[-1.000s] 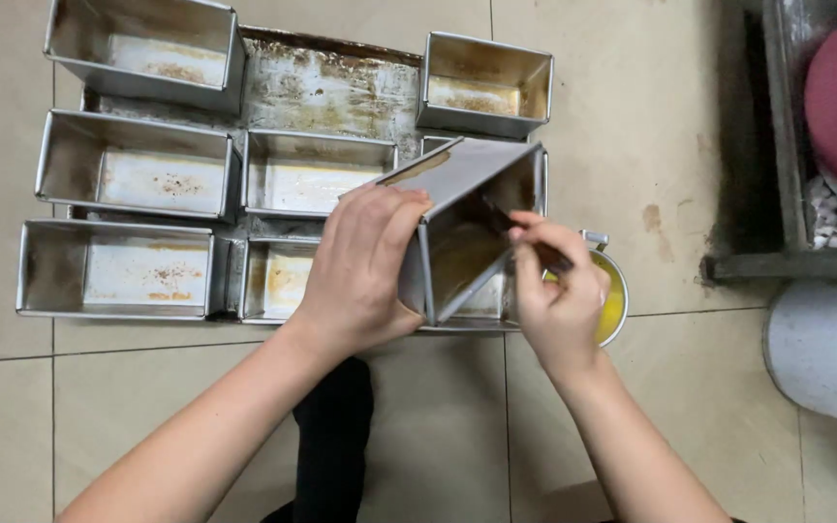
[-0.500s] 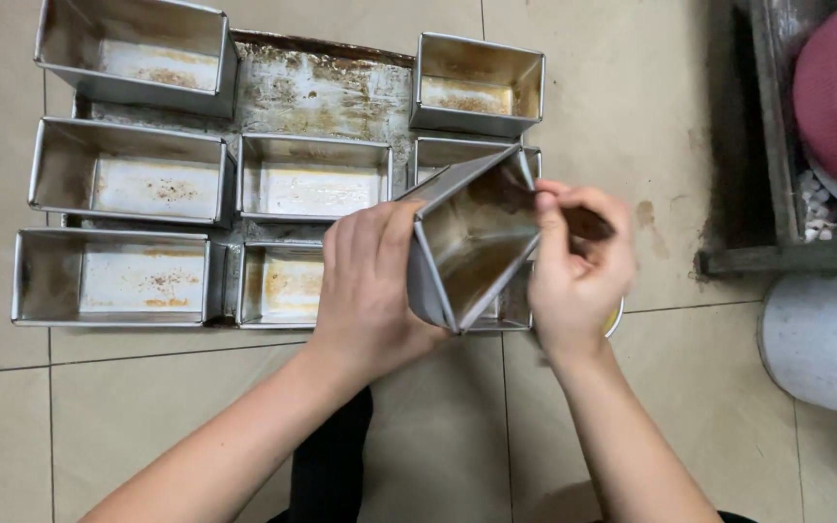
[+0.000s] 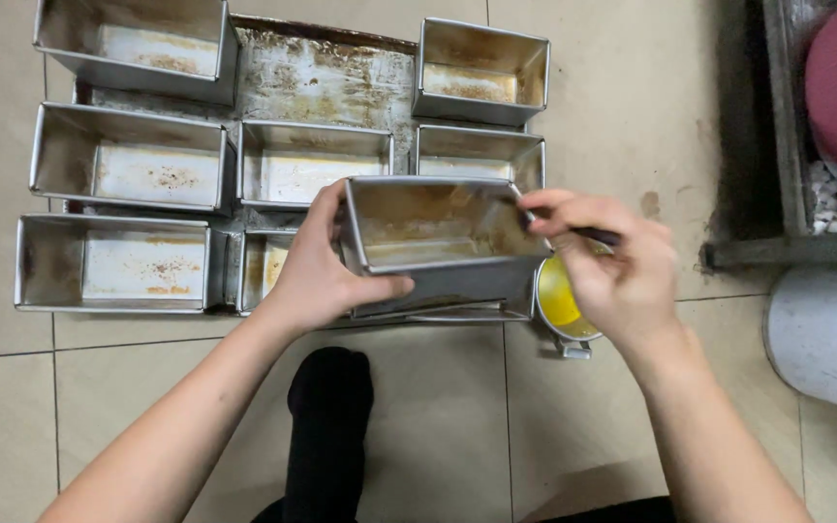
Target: Brushing oil into the interiors of multiple bread molds to prepare them for baking.
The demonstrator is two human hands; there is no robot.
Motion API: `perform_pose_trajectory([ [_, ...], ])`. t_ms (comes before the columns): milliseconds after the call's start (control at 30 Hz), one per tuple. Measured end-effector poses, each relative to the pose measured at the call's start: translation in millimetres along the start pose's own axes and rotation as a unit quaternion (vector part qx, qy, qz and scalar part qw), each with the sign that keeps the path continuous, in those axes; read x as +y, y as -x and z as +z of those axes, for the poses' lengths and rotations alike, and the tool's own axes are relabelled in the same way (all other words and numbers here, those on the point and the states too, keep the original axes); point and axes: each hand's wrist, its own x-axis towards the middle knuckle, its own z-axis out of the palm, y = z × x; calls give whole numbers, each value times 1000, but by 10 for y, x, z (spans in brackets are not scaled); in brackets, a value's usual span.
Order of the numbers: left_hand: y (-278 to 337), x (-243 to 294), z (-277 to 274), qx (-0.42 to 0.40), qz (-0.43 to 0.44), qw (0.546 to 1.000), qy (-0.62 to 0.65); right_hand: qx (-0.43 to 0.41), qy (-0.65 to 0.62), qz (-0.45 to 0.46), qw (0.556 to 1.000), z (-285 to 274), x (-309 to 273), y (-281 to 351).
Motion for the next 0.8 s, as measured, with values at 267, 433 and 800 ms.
perform_pose_trajectory([
  [267,72,-179,107,-3,-56,993,102,-100,-52,4,994,203,-138,-59],
  [433,27,-47,43,16,-68,993,100,74,-111,-27,991,180,-204,-37],
  [800,181,-176,146,28,-75,987,137,74,-221,54,971,265,-513,-34],
])
